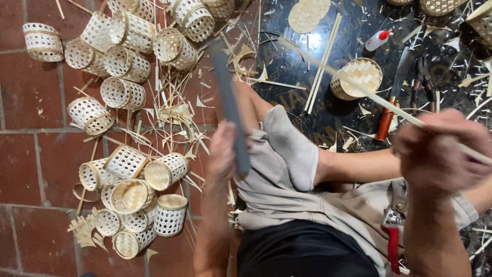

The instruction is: The person sits on the floor and assembles small woven bamboo baskets. They fit a circular woven base into a basket body, trim the base with a knife, and prepare thin bamboo strips using pliers and a cylindrical tool. The person then weaves the strips into the basket rim.

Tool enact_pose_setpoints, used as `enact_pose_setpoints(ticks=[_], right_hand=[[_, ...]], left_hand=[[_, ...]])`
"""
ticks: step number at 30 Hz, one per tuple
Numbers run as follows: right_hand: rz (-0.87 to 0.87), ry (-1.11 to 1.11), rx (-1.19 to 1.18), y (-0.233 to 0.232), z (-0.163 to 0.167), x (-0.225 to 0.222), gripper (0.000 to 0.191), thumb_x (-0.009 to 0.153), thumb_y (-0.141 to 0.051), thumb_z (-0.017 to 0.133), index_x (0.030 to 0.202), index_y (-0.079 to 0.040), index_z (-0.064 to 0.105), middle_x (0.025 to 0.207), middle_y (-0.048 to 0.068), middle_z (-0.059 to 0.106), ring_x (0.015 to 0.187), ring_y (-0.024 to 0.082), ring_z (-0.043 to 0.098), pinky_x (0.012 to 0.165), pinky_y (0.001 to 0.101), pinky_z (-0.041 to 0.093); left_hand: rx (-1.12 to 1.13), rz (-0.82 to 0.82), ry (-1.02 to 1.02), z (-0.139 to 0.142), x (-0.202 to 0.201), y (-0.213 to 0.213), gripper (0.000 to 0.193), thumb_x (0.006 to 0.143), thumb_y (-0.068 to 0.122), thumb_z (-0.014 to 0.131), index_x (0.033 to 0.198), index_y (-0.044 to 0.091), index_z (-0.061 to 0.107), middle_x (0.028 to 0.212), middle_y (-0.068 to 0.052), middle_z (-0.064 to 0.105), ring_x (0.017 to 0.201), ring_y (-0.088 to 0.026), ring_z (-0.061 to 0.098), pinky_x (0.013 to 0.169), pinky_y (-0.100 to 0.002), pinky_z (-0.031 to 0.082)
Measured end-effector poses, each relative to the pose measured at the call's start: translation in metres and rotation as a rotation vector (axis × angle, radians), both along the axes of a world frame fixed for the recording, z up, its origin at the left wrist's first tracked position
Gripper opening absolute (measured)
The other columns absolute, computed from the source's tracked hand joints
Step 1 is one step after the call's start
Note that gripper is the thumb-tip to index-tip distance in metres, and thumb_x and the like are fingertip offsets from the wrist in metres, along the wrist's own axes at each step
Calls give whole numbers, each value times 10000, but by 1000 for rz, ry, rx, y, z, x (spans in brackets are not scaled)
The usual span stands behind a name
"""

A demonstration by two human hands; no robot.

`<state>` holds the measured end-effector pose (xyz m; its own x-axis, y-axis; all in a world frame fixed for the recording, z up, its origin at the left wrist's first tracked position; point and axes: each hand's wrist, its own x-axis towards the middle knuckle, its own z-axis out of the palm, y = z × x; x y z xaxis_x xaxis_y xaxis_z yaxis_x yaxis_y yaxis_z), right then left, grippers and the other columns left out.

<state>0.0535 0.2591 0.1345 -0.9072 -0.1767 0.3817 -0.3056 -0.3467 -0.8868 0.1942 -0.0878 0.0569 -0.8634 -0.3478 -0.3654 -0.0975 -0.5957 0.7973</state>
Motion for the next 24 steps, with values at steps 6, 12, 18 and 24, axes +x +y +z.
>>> enact_pose_setpoints(ticks=[6, 12, 18, 24], right_hand=[[75, -280, -138, 94, -29, 38, 199, 1063, -138, 629, 1173, 24, 595, 812, 186, 608, 624, 241, 544, 539, 340, 456], [9, -278, -69, 155, -47, 84, 167, 1135, -126, 647, 1194, 28, 620, 858, 200, 584, 665, 221, 552, 608, 357, 485], [36, -260, -194, 151, -33, 111, 299, 1122, -260, 586, 1291, -23, 656, 1151, 193, 635, 775, 228, 700, 617, 368, 570], [-130, -470, -711, 131, -36, 116, 309, 1116, -270, 510, 1248, -29, 648, 1109, 148, 668, 703, 149, 676, 551, 292, 514]], left_hand=[[39, -372, 223, 37, -60, 69, 742, 969, 605, 554, 1442, 36, 490, 1020, -86, 708, 779, -108, 658, 678, -247, 566], [-84, -521, 277, 38, -71, 100, 680, 1014, 627, 563, 1209, -21, 632, 978, -90, 712, 797, -111, 638, 728, -259, 540], [7, -473, 162, 26, -65, 120, 618, 1006, 580, 603, 1087, -31, 636, 904, -98, 717, 742, -122, 661, 680, -270, 552], [542, -517, 278, 34, -50, 140, 644, 950, 495, 722, 1234, -72, 605, 984, -155, 702, 822, -189, 693, 759, -307, 573]])
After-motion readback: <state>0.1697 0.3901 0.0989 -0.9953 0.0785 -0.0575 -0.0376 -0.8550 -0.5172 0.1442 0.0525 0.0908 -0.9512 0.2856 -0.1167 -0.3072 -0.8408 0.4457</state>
